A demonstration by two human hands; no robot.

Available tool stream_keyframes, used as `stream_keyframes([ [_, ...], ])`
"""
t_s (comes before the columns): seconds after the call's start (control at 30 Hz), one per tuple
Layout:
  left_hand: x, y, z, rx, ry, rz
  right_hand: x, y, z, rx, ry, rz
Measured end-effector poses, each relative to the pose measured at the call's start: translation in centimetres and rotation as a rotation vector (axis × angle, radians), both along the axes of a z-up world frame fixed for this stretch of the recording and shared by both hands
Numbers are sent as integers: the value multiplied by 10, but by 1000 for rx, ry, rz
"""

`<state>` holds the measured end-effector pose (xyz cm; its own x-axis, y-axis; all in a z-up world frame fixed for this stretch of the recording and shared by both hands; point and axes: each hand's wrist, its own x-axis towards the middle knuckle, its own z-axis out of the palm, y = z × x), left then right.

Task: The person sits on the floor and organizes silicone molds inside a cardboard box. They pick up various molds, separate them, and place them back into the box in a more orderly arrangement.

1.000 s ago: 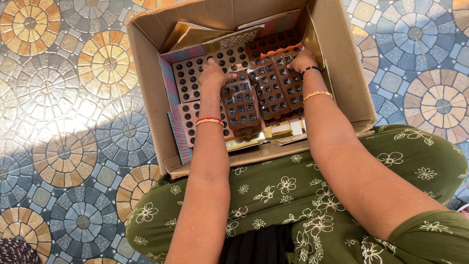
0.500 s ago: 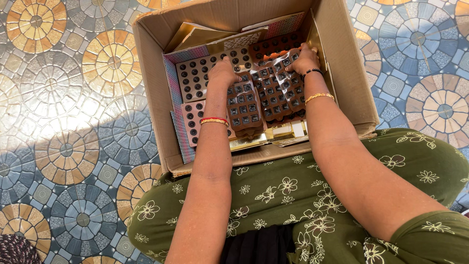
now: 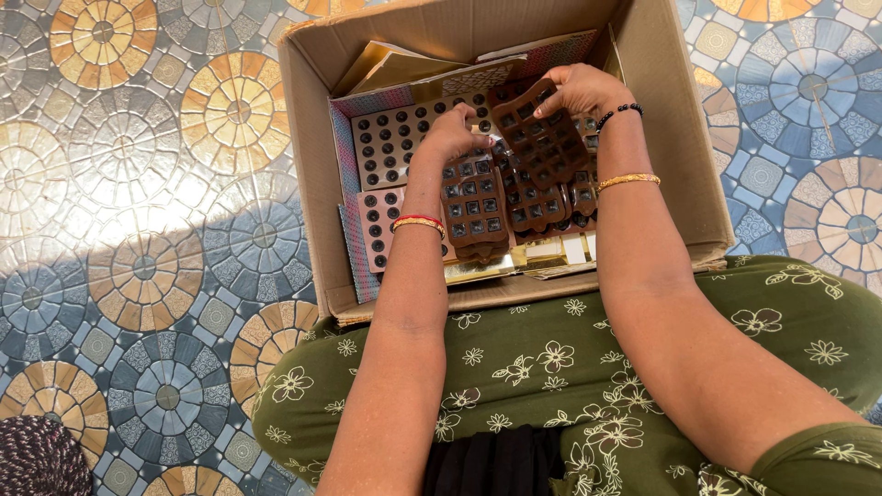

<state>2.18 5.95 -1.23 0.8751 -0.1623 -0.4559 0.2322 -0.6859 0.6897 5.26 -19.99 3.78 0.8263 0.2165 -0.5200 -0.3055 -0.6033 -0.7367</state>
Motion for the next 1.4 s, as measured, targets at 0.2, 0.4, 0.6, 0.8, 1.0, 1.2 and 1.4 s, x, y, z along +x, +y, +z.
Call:
stream_keyframes([
  [0.2, 17, 15, 1, -546, 50, 68, -6, 33, 40, 477, -161, 48],
  [0.4, 2, 50, 70, -499, 201, 96, -7, 52, 45, 529, -166, -121],
  [0.6, -11, 71, 42, -365, 533, 111, -9, 91, -25, 432, 235, -141],
  [0.8, -16, 74, -17, -171, 711, 118, -21, 98, -85, 218, 352, -71],
  [1.0, -22, 71, -1, -3, 713, 110, -14, 101, -95, 45, 214, -5],
  [1.2, -18, 65, -19, 30, 784, 110, -9, 98, -98, 42, 166, 5],
  [1.4, -12, 56, -22, 261, 729, 84, -4, 87, -98, 2, 196, -37],
])
